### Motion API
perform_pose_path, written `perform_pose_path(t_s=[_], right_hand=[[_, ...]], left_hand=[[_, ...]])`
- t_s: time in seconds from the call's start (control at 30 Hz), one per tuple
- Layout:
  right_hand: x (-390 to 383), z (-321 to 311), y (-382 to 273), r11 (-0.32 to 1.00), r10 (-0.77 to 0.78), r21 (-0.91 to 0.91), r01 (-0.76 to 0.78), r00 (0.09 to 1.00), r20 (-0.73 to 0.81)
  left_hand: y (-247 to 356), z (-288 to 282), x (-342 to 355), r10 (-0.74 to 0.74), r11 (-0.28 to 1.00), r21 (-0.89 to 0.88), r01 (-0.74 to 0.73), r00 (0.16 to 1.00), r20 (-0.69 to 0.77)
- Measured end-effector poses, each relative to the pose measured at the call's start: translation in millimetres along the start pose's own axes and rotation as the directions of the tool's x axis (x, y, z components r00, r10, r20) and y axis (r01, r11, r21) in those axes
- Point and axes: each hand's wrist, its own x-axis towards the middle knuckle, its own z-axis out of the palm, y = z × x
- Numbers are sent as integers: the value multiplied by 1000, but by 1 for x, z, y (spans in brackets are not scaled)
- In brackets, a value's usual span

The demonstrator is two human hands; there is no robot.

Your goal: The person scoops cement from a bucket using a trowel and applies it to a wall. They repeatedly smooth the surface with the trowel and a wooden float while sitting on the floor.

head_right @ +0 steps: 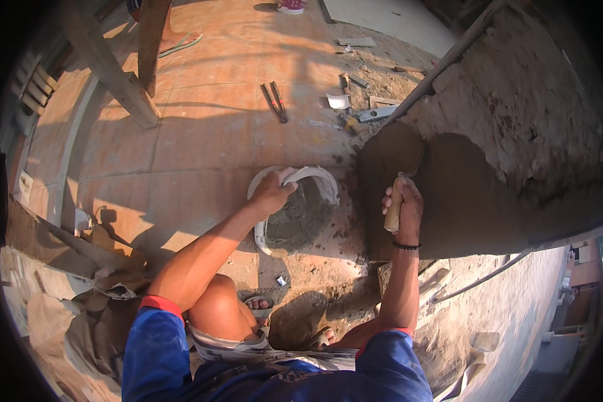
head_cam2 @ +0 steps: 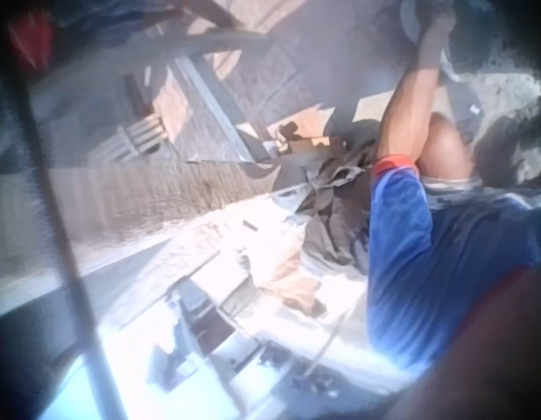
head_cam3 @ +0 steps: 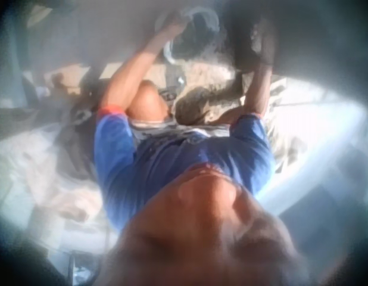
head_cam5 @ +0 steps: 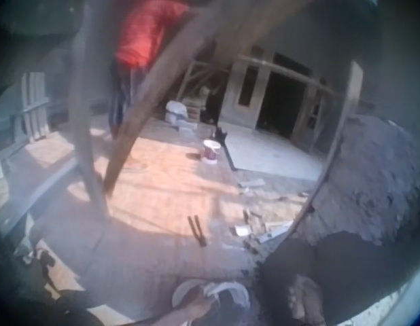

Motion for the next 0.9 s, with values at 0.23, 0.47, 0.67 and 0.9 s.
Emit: perform_pose_path(t_s=[0.23, 0.47, 0.67, 0.9], right_hand=[[-35, 16, 46, 954, 107, -282, -99, 994, 13], [12, -14, 49, 966, 79, -240, -99, 993, -89], [-51, -15, -52, 999, 41, 25, -39, 998, -53], [-139, -27, -55, 974, 100, -216, -66, 983, 152]], left_hand=[[16, -3, -7, -42, 997, -67, 43, 999, 16], [14, -2, -6, -9, 999, 38, 7, 998, 63], [-3, 7, -2, 56, 998, 22, -56, 998, 12], [-7, -13, 8, -17, 995, -102, 21, 999, 39]])
